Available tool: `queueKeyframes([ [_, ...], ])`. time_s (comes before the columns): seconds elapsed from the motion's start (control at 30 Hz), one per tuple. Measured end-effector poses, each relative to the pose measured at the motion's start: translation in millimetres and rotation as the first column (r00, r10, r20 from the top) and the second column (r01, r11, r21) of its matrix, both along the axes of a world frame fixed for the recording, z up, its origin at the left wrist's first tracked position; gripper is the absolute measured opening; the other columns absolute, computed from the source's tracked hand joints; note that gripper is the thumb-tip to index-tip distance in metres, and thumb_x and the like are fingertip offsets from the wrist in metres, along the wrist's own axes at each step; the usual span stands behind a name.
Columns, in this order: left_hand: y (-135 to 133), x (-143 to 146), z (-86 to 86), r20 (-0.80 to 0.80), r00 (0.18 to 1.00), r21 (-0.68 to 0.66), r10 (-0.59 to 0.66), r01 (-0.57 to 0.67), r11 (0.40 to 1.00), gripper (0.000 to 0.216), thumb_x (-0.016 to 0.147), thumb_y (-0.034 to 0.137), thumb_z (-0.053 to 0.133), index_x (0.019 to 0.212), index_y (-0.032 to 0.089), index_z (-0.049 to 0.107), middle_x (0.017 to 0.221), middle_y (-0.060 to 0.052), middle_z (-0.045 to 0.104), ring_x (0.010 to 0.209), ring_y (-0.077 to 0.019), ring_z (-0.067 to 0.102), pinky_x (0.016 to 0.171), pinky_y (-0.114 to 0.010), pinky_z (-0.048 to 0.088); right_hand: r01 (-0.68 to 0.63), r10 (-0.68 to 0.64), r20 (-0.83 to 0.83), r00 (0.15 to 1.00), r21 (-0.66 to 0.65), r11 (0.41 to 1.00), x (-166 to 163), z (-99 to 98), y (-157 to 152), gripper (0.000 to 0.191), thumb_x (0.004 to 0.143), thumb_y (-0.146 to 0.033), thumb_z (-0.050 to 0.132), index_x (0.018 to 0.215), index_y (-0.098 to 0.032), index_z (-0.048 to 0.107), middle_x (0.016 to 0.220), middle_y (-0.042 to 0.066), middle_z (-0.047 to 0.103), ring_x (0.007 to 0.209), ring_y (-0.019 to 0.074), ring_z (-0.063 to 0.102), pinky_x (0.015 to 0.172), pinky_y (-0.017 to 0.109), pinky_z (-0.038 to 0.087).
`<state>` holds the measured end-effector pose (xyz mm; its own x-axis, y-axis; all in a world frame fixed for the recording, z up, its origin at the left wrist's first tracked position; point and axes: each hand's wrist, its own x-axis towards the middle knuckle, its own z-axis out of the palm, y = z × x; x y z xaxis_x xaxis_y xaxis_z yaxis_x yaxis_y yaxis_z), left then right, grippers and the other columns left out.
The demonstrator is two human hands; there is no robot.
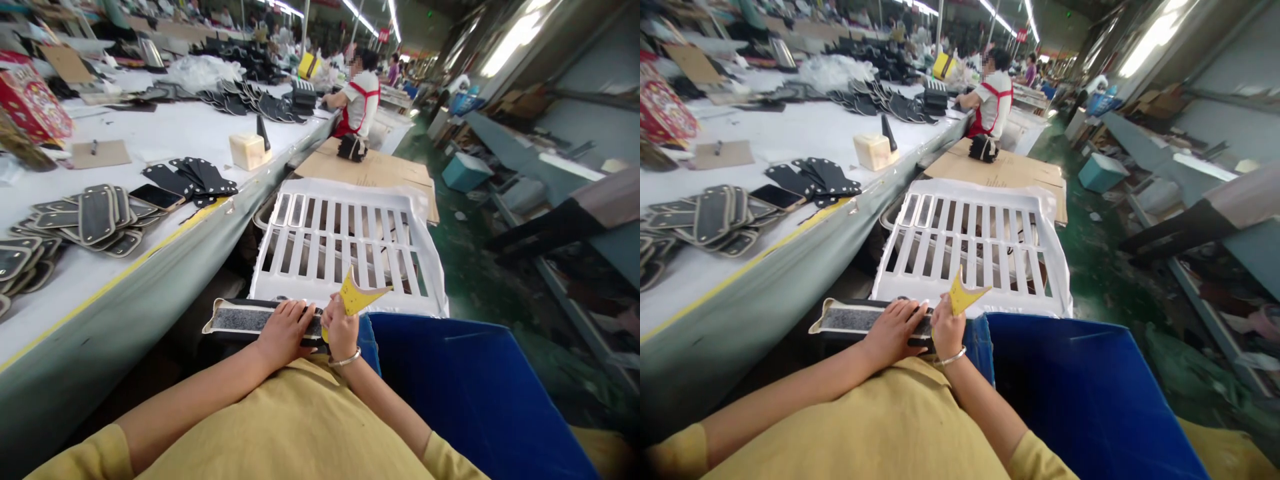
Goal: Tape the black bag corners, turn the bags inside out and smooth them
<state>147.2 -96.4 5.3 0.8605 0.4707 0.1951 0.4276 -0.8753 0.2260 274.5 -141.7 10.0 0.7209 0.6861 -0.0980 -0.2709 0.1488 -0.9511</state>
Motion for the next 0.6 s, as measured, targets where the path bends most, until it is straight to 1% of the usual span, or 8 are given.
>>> queueKeyframes([
  [0.1,-0.5,-1.6,0.0,-0.006,1.0,0.007,-0.012,0.012,1.0,0.087,0.064,0.054,0.068,0.131,0.01,0.037,0.125,-0.018,0.048,0.116,-0.031,0.042,0.103,-0.044,0.027,0.02,-0.003,-0.209,0.978,0.08,0.997,11.3,7.1,10.1,0.023,0.077,-0.04,0.057,0.079,-0.02,0.045,0.044,-0.014,0.024,0.033,0.004,0.021,0.032,0.017,0.022],
  [0.13,-0.6,-2.2,-0.5,-0.009,1.0,0.012,-0.016,0.016,1.0,0.087,0.065,0.055,0.068,0.132,0.009,0.038,0.127,-0.018,0.047,0.117,-0.0313,0.041,0.104,-0.044,0.026,0.028,-0.004,-0.243,0.97,0.095,0.995,14.4,8.4,14.8,0.022,0.076,-0.038,0.057,0.078,-0.021,0.044,0.044,-0.014,0.023,0.033,0.0039,0.02,0.032,0.017,0.021],
  [0.33,0.4,-2.6,-2.6,-0.034,0.999,0.023,-0.021,0.022,0.999,0.083,0.069,0.059,0.062,0.131,0.008,0.041,0.132,-0.019,0.045,0.122,-0.032,0.04,0.106,-0.044,0.024,-0.034,0.059,-0.267,0.962,0.099,0.994,22.2,5.7,45.0,0.024,0.075,-0.039,0.059,0.076,-0.02,0.044,0.044,-0.014,0.024,0.032,0.003,0.02,0.032,0.016,0.019],
  [0.53,2.5,-0.6,0.4,-0.04,0.999,0.016,-0.032,0.033,0.999,0.079,0.073,0.058,0.058,0.13,0.007,0.042,0.132,-0.02,0.045,0.121,-0.0317,0.041,0.106,-0.043,0.023,-0.192,0.206,-0.296,0.933,0.077,0.978,30.4,3.4,55.7,0.023,0.074,-0.037,0.06,0.076,-0.019,0.046,0.045,-0.013,0.022,0.033,0.0029,0.017,0.032,0.017,0.017],
  [0.6,3.0,-0.3,0.3,-0.048,0.998,0.006,-0.035,0.035,0.999,0.078,0.074,0.057,0.057,0.131,0.007,0.041,0.132,-0.02,0.046,0.122,-0.0316,0.04,0.106,-0.044,0.023,-0.261,0.27,-0.265,0.926,0.069,0.963,30.7,1.7,54.2,0.022,0.077,-0.038,0.058,0.078,-0.02,0.046,0.046,-0.013,0.02,0.033,0.0034,0.016,0.032,0.017,0.017],
])
